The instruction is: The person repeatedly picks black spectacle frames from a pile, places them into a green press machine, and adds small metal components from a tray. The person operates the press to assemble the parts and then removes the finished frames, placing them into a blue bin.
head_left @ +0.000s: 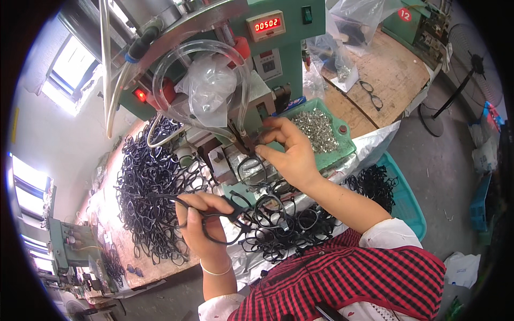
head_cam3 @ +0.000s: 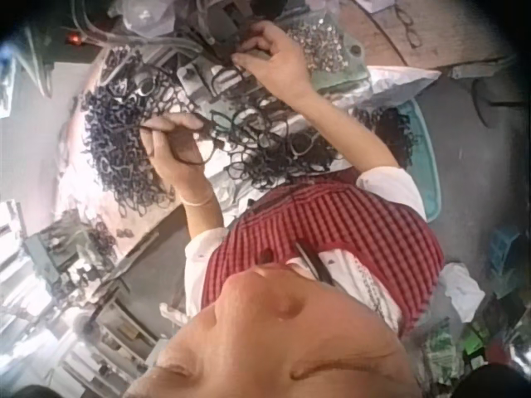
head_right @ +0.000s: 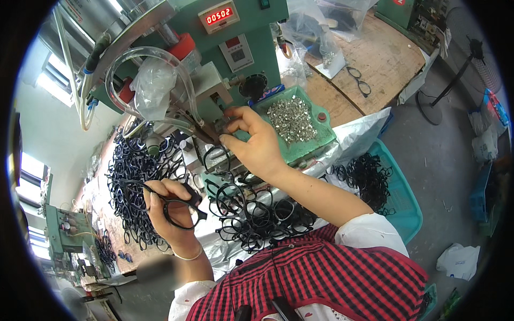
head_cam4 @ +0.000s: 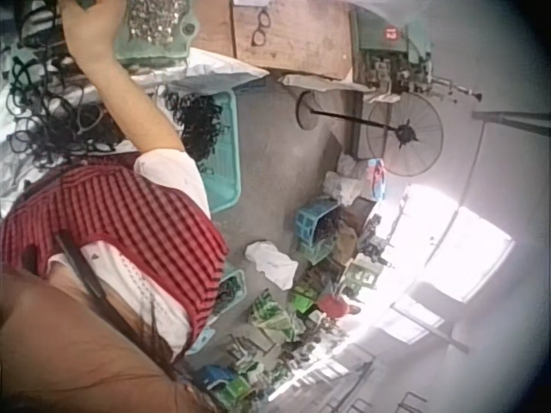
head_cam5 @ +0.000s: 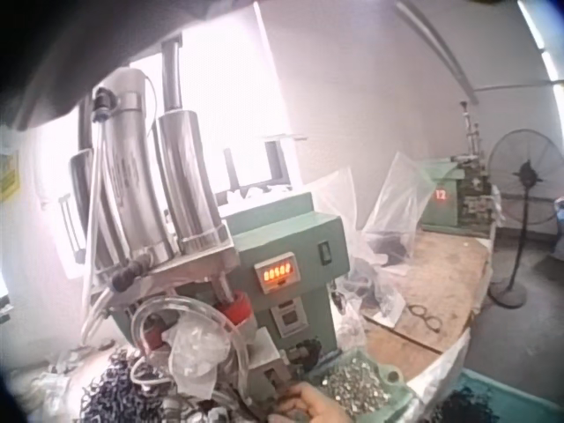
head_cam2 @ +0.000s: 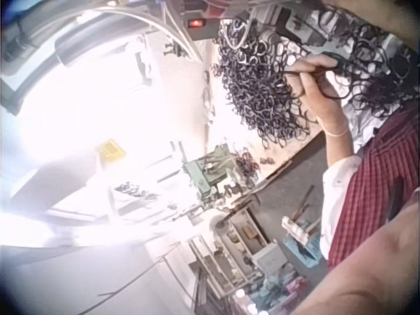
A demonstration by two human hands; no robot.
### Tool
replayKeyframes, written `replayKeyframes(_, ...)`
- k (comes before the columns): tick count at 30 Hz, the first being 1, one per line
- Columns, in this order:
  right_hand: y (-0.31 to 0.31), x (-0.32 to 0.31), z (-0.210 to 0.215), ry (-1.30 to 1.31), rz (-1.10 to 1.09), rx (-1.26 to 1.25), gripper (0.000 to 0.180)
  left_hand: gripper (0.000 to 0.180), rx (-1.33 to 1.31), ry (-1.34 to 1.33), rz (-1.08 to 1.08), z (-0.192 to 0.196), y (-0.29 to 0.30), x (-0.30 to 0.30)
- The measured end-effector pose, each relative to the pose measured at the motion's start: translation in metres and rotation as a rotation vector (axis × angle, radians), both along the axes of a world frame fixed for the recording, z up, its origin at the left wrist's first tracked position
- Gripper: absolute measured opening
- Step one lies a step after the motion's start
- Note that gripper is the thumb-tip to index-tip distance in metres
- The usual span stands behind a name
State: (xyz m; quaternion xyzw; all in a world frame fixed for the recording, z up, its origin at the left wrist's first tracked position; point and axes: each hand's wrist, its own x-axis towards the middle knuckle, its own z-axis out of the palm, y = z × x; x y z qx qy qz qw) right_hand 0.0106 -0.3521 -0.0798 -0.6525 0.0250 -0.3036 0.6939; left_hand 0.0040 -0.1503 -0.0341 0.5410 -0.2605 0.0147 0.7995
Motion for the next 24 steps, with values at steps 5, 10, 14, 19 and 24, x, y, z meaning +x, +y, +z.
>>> replayKeyframes(5,0.006,-0.003,0.011,0.010,0.022,0.093,0.044,0.025,0.150,0.171,-0.261,0.005,-0.015,-0.018)
replayKeyframes(10,0.023,-0.010,0.034,0.031,0.140,0.224,0.048,0.029,-0.060,0.279,-0.645,0.040,0.014,-0.069)
replayKeyframes(14,0.022,-0.012,0.029,0.052,0.141,0.176,0.049,0.032,-0.016,0.478,-0.573,0.045,-0.001,-0.059)
replayKeyframes(19,0.023,-0.001,0.025,0.026,0.091,0.108,0.048,0.024,0.113,0.269,-0.139,0.040,-0.027,-0.031)
replayKeyframes(24,0.023,-0.003,0.011,-0.058,-0.029,-0.043,0.053,0.024,0.046,-0.240,0.182,0.061,-0.016,0.002)
